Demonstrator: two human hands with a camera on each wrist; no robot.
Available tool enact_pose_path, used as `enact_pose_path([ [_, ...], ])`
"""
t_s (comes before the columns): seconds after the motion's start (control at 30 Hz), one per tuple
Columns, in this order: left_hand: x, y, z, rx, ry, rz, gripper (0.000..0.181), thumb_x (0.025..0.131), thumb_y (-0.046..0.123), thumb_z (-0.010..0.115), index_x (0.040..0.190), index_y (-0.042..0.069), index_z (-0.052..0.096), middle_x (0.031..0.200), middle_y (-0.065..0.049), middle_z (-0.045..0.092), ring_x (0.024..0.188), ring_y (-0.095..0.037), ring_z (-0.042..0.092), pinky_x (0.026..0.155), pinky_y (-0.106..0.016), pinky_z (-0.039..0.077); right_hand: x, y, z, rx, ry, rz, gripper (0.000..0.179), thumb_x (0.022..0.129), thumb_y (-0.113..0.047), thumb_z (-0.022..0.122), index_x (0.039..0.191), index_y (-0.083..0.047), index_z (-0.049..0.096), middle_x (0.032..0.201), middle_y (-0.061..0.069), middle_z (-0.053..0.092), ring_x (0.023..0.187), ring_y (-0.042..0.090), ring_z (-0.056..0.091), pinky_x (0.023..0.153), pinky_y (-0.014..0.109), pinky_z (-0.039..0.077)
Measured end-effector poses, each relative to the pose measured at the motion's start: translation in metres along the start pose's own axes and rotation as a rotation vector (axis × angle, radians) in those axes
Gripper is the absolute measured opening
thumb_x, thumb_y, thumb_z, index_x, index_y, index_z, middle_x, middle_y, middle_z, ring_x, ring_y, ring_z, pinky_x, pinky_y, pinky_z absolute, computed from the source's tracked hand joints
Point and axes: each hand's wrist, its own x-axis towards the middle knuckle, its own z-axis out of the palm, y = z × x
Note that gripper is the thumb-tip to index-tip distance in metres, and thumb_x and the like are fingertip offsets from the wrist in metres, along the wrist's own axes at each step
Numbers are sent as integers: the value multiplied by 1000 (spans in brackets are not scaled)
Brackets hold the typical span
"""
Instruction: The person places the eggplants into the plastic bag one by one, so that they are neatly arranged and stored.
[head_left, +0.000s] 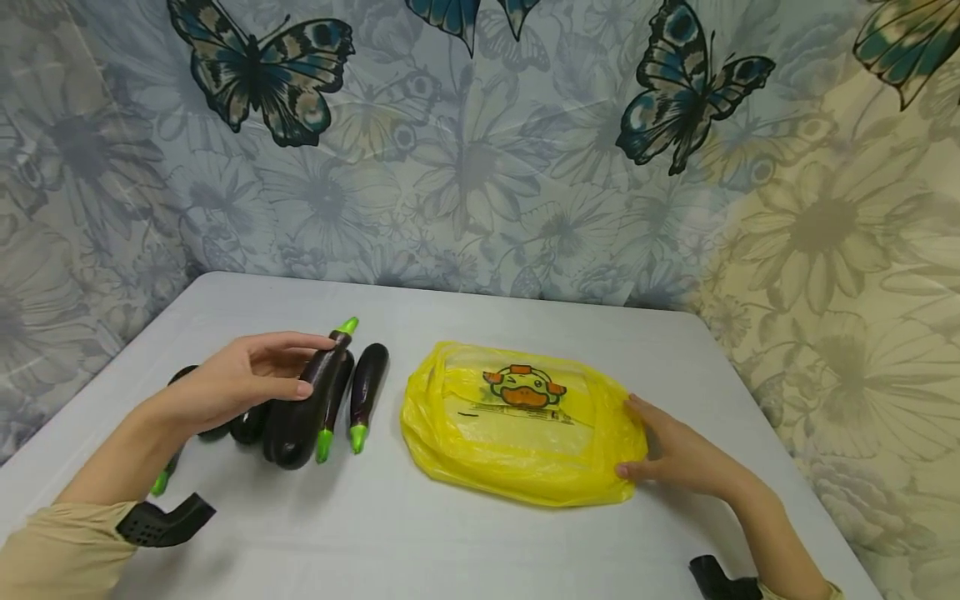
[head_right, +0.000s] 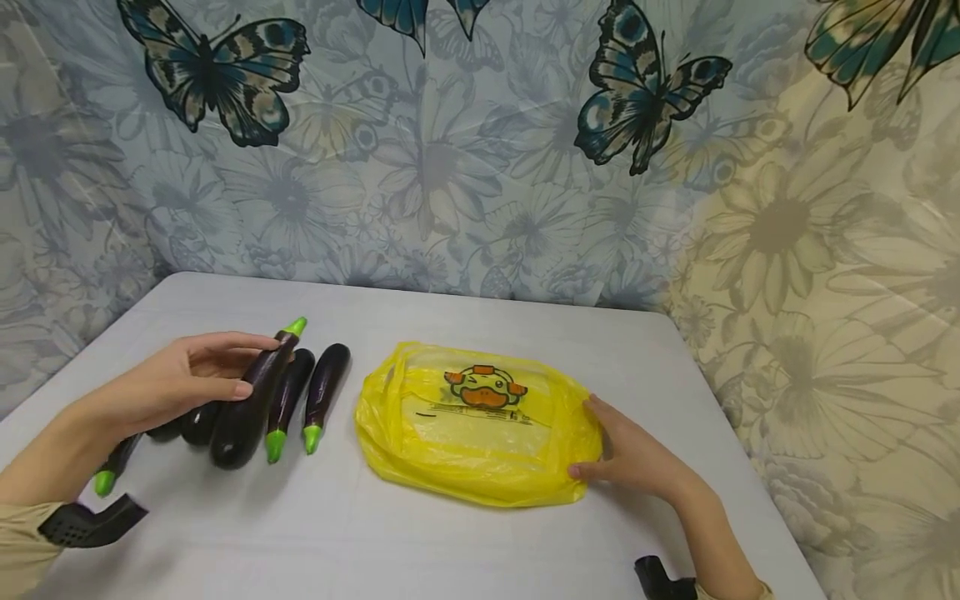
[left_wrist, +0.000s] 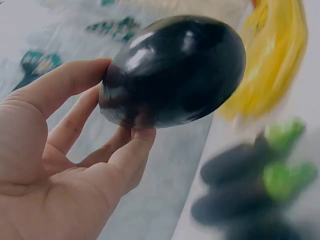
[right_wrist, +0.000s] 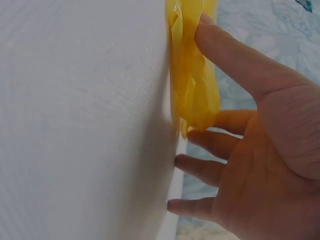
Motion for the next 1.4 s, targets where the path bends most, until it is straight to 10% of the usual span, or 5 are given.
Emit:
enact_pose_path([
  [0.3, 60, 15, 59, -104, -181, 33, 56, 87, 14, 77, 139, 15, 57, 149, -5, 41, 134, -28, 40, 103, -47, 40, -3, 3, -6, 9, 1, -16, 106, 79, -54, 78, 150, 9, 29, 150, 30, 31, 136, 51, 27, 106, 66, 23],
  [0.63, 102, 17, 113, -199, -210, -1, 52, 84, 13, 80, 133, 18, 64, 143, -4, 47, 129, -25, 46, 97, -42, 47, -4, 3, -9, 18, 28, -39, 100, 81, -51, 77, 148, 9, 33, 149, 29, 34, 136, 50, 28, 105, 66, 25],
  [1.03, 139, 18, 175, -278, -90, 41, 50, 84, 11, 79, 132, 17, 65, 132, -6, 57, 120, -25, 54, 93, -38, 50, -5, 3, -10, 66, 58, -25, 88, 86, -45, 75, 146, 8, 37, 146, 29, 38, 134, 51, 32, 102, 66, 30],
  [1.4, 172, 18, 237, -442, 67, -49, 50, 81, -4, 77, 125, 16, 68, 129, -11, 56, 98, -24, 66, 84, -38, 54, -1, 4, -9, 77, 106, -43, 76, 87, -37, 76, 141, 8, 45, 138, 27, 48, 118, 44, 51, 90, 53, 49],
])
